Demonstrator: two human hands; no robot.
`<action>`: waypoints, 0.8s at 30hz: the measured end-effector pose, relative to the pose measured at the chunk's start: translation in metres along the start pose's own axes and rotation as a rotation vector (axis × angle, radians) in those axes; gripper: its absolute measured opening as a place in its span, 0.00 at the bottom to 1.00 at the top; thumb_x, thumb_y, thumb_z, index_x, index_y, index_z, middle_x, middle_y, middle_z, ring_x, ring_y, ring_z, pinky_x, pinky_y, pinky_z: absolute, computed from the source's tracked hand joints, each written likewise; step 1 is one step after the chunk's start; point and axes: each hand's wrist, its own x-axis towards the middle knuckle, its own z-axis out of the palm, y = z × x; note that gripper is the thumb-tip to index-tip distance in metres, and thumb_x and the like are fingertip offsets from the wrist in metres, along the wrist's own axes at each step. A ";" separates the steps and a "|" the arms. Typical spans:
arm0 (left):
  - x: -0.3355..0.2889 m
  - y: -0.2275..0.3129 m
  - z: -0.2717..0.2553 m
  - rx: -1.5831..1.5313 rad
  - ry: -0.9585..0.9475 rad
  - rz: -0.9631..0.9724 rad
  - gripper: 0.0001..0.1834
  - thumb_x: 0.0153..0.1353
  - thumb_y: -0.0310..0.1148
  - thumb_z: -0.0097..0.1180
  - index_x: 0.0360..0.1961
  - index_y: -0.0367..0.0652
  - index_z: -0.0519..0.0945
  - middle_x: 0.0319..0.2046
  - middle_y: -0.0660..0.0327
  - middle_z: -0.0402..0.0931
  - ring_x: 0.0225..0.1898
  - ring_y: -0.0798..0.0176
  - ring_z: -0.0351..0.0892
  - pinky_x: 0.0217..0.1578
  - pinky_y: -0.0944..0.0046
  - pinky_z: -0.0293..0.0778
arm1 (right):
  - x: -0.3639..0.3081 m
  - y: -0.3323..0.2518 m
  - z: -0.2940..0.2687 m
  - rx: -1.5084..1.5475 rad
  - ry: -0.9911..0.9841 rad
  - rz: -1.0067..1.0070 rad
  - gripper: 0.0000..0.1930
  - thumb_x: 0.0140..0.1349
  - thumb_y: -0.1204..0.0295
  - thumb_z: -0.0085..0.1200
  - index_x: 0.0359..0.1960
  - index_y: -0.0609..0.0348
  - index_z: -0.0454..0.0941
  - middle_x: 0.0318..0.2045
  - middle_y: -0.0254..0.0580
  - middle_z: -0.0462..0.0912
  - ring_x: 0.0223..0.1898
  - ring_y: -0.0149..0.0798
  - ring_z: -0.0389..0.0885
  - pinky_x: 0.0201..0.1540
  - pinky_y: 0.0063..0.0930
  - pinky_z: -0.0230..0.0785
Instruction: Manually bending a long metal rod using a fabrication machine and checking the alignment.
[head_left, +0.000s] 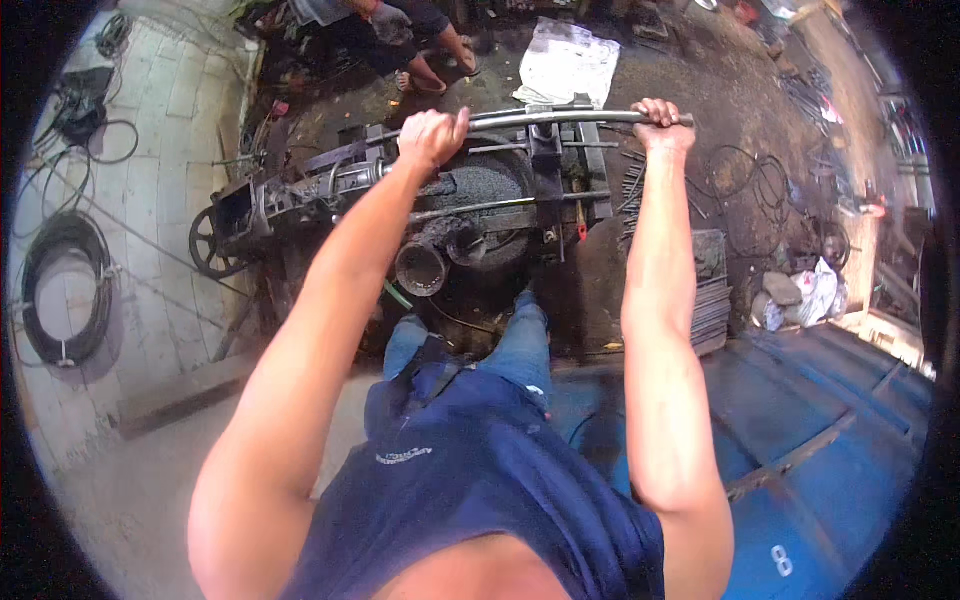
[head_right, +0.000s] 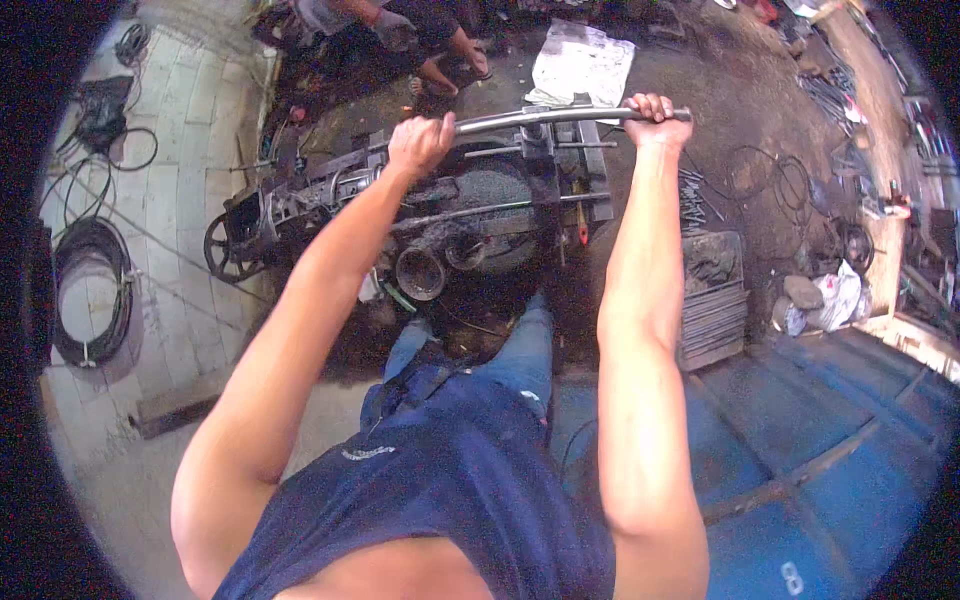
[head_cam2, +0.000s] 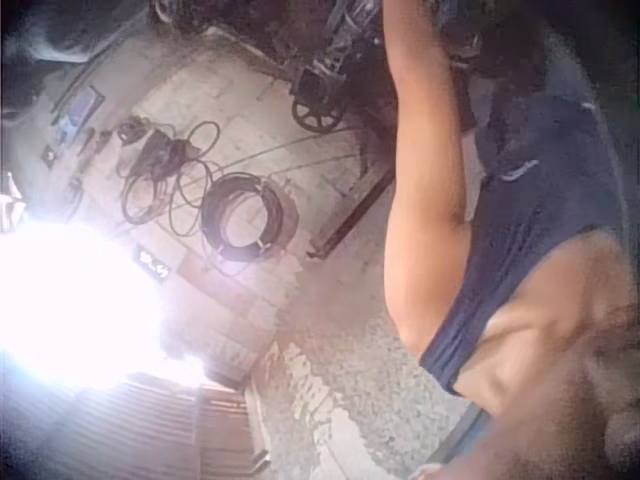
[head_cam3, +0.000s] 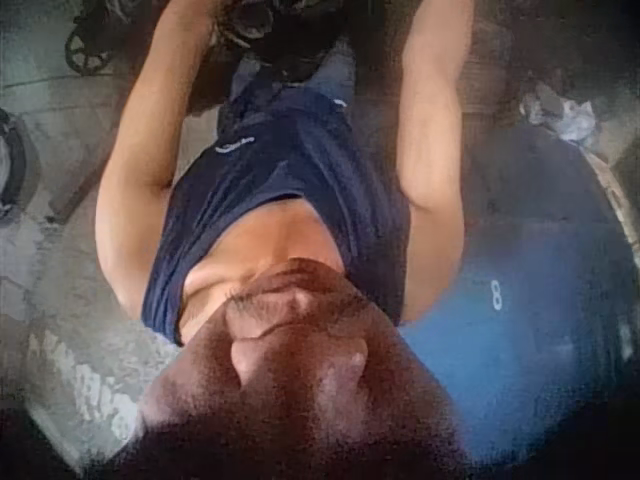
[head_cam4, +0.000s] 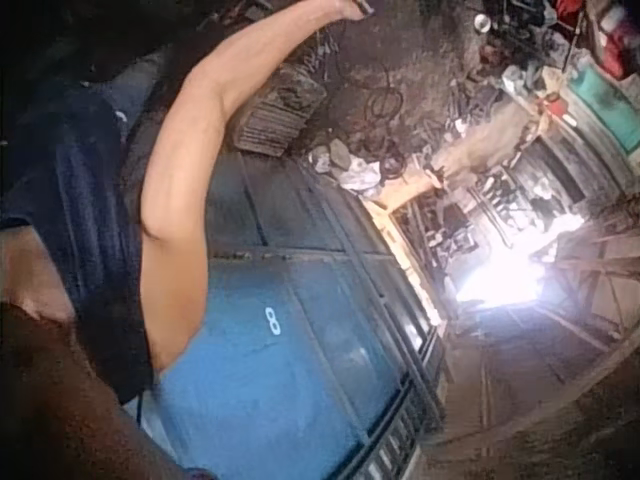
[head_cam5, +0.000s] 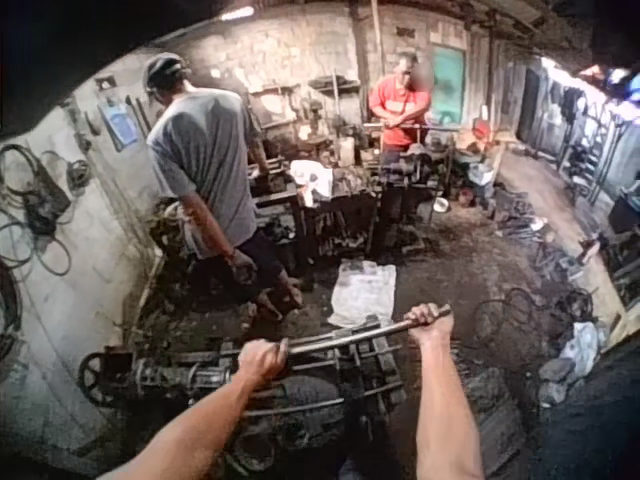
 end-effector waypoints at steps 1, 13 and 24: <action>0.013 -0.013 0.001 0.037 -0.011 0.040 0.34 0.67 0.54 0.37 0.18 0.41 0.84 0.22 0.43 0.79 0.28 0.41 0.83 0.34 0.47 0.78 | -0.019 0.009 0.001 0.042 0.011 -0.033 0.18 0.52 0.56 0.37 0.09 0.48 0.55 0.08 0.30 0.53 0.15 0.32 0.51 0.28 0.31 0.52; 0.087 -0.040 0.015 0.004 0.098 0.494 0.31 0.66 0.47 0.36 0.15 0.41 0.81 0.20 0.43 0.79 0.24 0.39 0.81 0.32 0.47 0.79 | -0.083 0.017 -0.032 0.152 0.022 -0.317 0.27 0.62 0.47 0.24 0.12 0.50 0.56 0.10 0.35 0.57 0.16 0.38 0.57 0.33 0.38 0.57; 0.092 -0.041 0.017 -0.044 0.067 0.468 0.30 0.65 0.47 0.36 0.17 0.41 0.82 0.21 0.42 0.79 0.24 0.39 0.82 0.33 0.46 0.80 | -0.093 0.023 -0.029 0.134 0.018 -0.318 0.24 0.59 0.50 0.33 0.10 0.51 0.58 0.10 0.37 0.58 0.18 0.39 0.59 0.36 0.41 0.60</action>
